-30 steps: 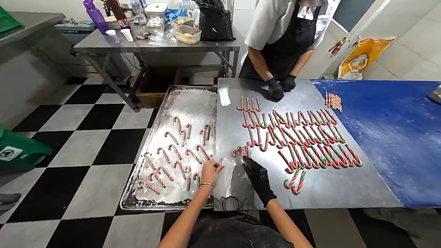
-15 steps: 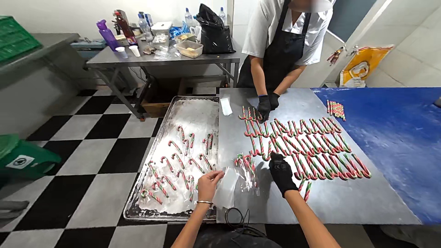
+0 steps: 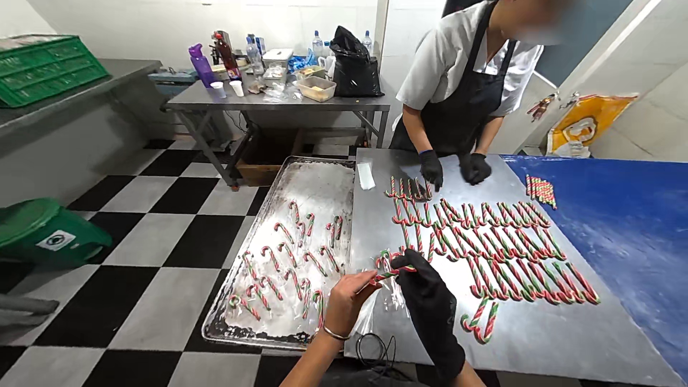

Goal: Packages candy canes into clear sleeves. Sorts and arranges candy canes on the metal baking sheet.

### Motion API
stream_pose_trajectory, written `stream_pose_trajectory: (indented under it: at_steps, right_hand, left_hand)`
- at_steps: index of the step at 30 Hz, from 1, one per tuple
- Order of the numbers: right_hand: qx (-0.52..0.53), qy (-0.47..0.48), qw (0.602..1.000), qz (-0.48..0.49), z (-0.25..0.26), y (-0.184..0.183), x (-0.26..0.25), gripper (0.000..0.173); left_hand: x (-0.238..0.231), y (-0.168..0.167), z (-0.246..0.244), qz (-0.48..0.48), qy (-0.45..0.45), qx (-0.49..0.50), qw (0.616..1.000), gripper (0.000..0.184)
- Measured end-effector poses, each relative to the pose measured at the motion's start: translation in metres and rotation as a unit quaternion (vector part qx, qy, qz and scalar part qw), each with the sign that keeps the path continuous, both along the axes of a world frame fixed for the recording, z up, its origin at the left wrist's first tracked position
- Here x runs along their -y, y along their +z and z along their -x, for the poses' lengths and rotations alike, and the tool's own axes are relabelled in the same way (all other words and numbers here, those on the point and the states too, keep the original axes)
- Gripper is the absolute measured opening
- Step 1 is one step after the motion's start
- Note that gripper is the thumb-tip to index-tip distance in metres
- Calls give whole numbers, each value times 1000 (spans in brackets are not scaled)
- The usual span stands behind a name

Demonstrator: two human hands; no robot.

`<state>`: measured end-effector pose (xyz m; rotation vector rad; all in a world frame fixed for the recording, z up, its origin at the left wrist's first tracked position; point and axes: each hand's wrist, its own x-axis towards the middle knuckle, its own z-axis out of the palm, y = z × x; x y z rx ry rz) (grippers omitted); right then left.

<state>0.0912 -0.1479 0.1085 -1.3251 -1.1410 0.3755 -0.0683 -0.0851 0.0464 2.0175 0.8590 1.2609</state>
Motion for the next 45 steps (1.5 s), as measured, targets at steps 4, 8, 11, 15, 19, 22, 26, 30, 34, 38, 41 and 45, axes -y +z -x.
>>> stream_pose_trajectory:
  at_steps: [4, 8, 11, 15, 19, 22, 26, 30, 34, 38, 41, 45]
  right_hand:
    - [9, -42, 999, -4, -4, -8, 7, 34]
    - [1, -62, 998, -9, -16, 6, 14, 36]
    - [20, -58, 998, -18, -14, 15, 18, 34]
    - [61, -46, 997, 1, -5, 5, 19, 32]
    - [55, -51, 997, -1, -2, -5, 16, 28]
    - [19, -60, 998, -26, -7, -1, 21, 31]
    - [6, -85, 994, -68, -16, 20, 28, 33]
    - [23, -66, 995, -68, -5, 28, 34, 30]
    - [10, -43, 998, -53, 2, 13, 28, 28]
    - [139, -36, 989, 19, -2, 0, 29, 26]
    - [222, 115, 928, 275, -8, 3, 40, 58]
    - [67, 178, 917, 351, -14, 9, 49, 54]
  left_hand:
    - [5, -5, 4, 40, -45, -10, 998, 29]
    - [4, -9, 8, 113, -22, -35, 993, 25]
    - [5, -8, 8, 91, -12, -46, 995, 24]
    - [7, 0, 2, 10, -28, -26, 999, 24]
    - [11, 8, 0, -2, -43, -9, 999, 27]
    - [10, 5, -1, 14, -48, 10, 999, 26]
    - [11, 2, 0, 56, -16, 21, 998, 19]
    - [14, 7, -2, 31, -22, 24, 999, 23]
    - [17, 12, -8, -4, -28, 29, 999, 24]
    - [20, 17, -11, 1, -50, 41, 998, 22]
    - [26, 15, -14, 42, -53, 63, 996, 17]
    - [44, 13, -21, 98, -137, 37, 985, 15]
